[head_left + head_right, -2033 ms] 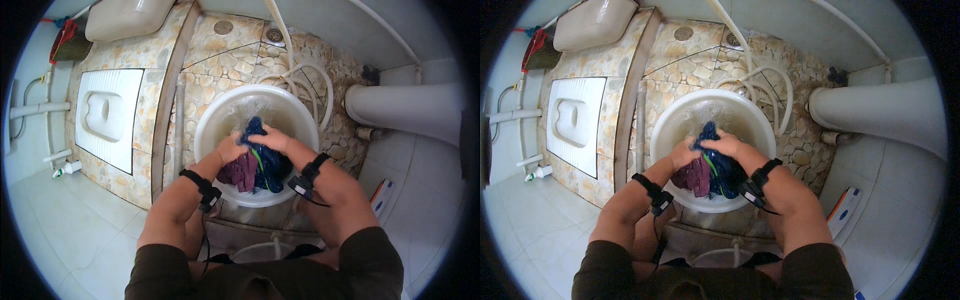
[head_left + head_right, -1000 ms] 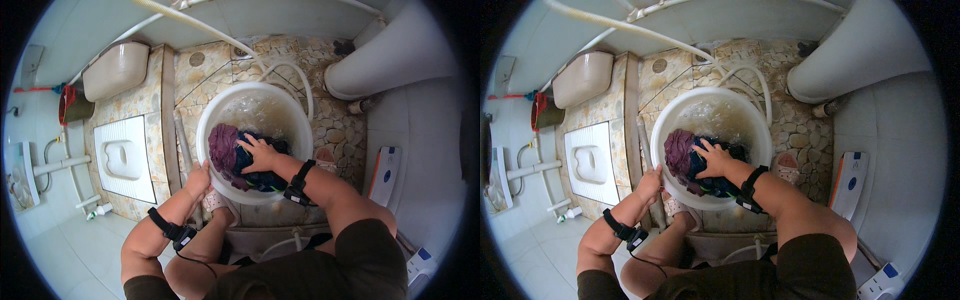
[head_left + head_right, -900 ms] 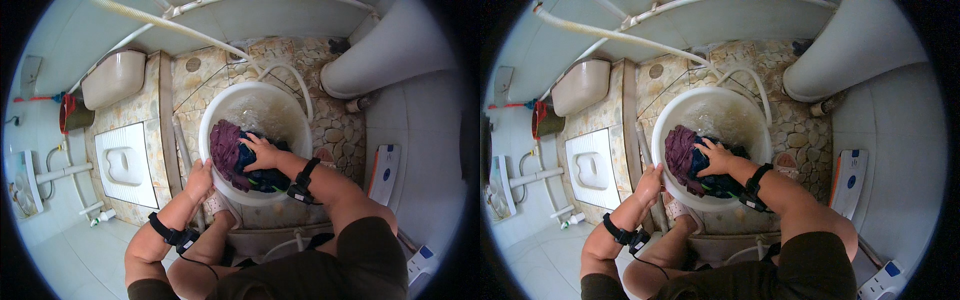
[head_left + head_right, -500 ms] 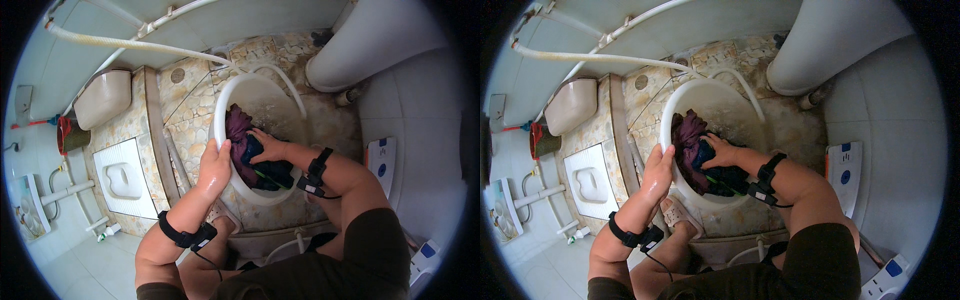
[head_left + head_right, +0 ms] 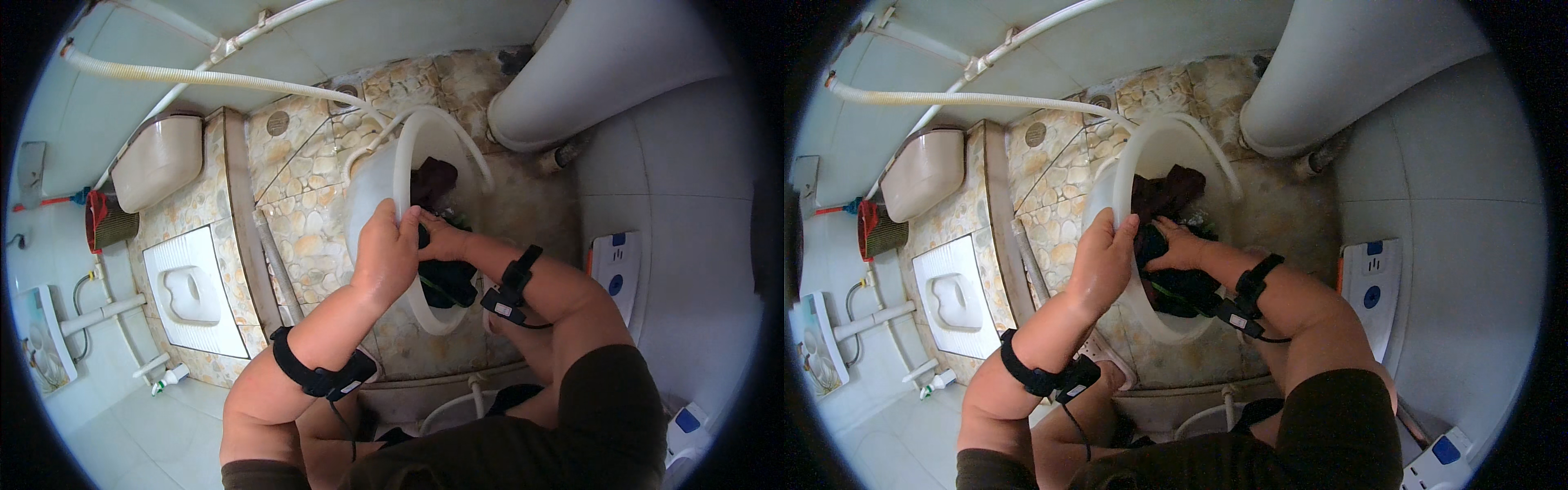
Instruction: The person washes clothes by hand in a bucket, wringing them out individually, and سپس refills the bucket with water using a hose.
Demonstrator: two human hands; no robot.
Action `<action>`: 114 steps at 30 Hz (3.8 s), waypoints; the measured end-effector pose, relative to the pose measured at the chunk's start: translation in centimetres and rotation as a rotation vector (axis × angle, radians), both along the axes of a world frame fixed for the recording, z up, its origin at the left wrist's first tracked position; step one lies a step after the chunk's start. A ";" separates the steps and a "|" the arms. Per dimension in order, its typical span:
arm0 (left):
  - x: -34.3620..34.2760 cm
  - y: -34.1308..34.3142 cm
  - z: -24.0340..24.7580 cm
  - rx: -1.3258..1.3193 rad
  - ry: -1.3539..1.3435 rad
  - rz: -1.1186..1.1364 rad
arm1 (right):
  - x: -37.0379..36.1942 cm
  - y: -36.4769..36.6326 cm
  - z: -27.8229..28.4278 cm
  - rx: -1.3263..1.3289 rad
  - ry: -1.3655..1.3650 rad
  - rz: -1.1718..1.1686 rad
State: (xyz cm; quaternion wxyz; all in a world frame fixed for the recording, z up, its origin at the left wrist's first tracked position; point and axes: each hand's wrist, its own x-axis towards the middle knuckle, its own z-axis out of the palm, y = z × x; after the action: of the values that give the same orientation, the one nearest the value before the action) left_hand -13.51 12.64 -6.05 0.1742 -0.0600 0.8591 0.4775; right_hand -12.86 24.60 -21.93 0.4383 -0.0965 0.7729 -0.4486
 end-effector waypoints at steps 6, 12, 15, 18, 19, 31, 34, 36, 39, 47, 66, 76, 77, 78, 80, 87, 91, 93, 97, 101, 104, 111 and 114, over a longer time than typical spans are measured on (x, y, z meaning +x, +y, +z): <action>0.4 0.5 0.0 -0.055 0.047 -0.039 | 0.5 -0.3 -4.3 -0.054 0.088 0.036; 0.8 1.1 0.1 -0.066 0.088 -0.041 | 1.0 -0.3 -8.1 -0.091 0.058 0.010; 1.2 2.5 0.5 -0.055 0.053 -0.061 | 1.8 1.2 -9.7 -0.137 0.081 -0.016; 1.5 2.2 0.3 -0.061 0.090 -0.037 | 0.6 0.5 -2.8 -0.328 -0.025 -0.042; 1.6 2.6 0.4 -0.061 0.090 -0.032 | 0.4 0.8 -0.9 -0.363 -0.069 -0.047; 2.1 5.3 1.4 0.001 0.064 -0.025 | 2.3 4.7 2.1 -0.180 -0.171 0.048; 2.5 3.7 1.1 -0.013 0.050 0.023 | 1.5 2.3 0.1 -0.103 -0.101 0.112; 3.2 2.3 0.3 -0.042 -0.011 0.014 | 1.9 1.7 -1.8 0.042 -0.029 0.150; 5.9 -2.6 -0.8 0.019 0.093 0.015 | 2.4 -1.0 -1.7 0.243 0.057 0.217; 11.2 -19.6 -8.4 -0.133 -0.231 0.262 | 3.1 -8.7 3.2 0.308 0.163 0.257; 10.0 -22.5 -13.1 -0.103 -0.425 0.559 | -10.5 6.1 1.5 -0.160 -0.165 -0.979; 8.0 -13.0 2.5 0.847 -0.505 0.448 | -6.6 3.4 17.2 -0.129 0.260 -0.331; 8.4 -12.5 3.1 0.915 -0.512 0.433 | -5.7 2.6 17.8 -0.199 0.316 -0.272; 9.0 -11.6 3.7 0.988 -0.508 0.463 | -4.4 1.8 18.4 -0.150 0.348 -0.231; 9.4 -10.2 3.7 1.142 -0.436 0.531 | -2.0 0.6 19.1 -0.033 0.615 -0.048; 8.8 -9.0 3.5 1.507 -0.033 1.072 | 3.3 -1.2 22.2 0.304 0.852 0.418; 8.8 -8.1 5.2 1.404 -0.232 1.354 | 3.4 -0.5 23.2 0.230 0.694 0.631; 9.6 -8.4 4.5 1.321 -0.210 1.272 | 1.4 -2.3 24.8 0.037 0.703 0.317; 10.3 -8.3 4.7 1.258 -0.323 1.267 | -8.2 -7.5 30.3 -0.019 0.900 -0.200; 11.1 -7.8 4.3 1.224 -0.453 1.095 | -17.1 -14.7 37.0 -0.171 1.195 -0.338; 11.7 -7.3 2.2 1.198 -0.556 1.052 | -20.8 -19.2 40.1 -0.111 1.180 -0.353; 12.7 -6.4 2.9 1.222 -0.629 0.989 | -27.1 -23.8 42.9 0.120 1.300 -0.494; 12.7 -6.6 3.8 1.269 -0.623 0.929 | -30.4 -23.2 42.9 0.112 1.210 -0.349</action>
State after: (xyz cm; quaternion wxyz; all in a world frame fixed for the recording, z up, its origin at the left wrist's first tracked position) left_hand -0.85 6.06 -2.22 0.1897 -0.4266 0.2288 0.8542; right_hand -43.26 1.39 20.92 -0.1516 -0.1826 0.9106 -0.3382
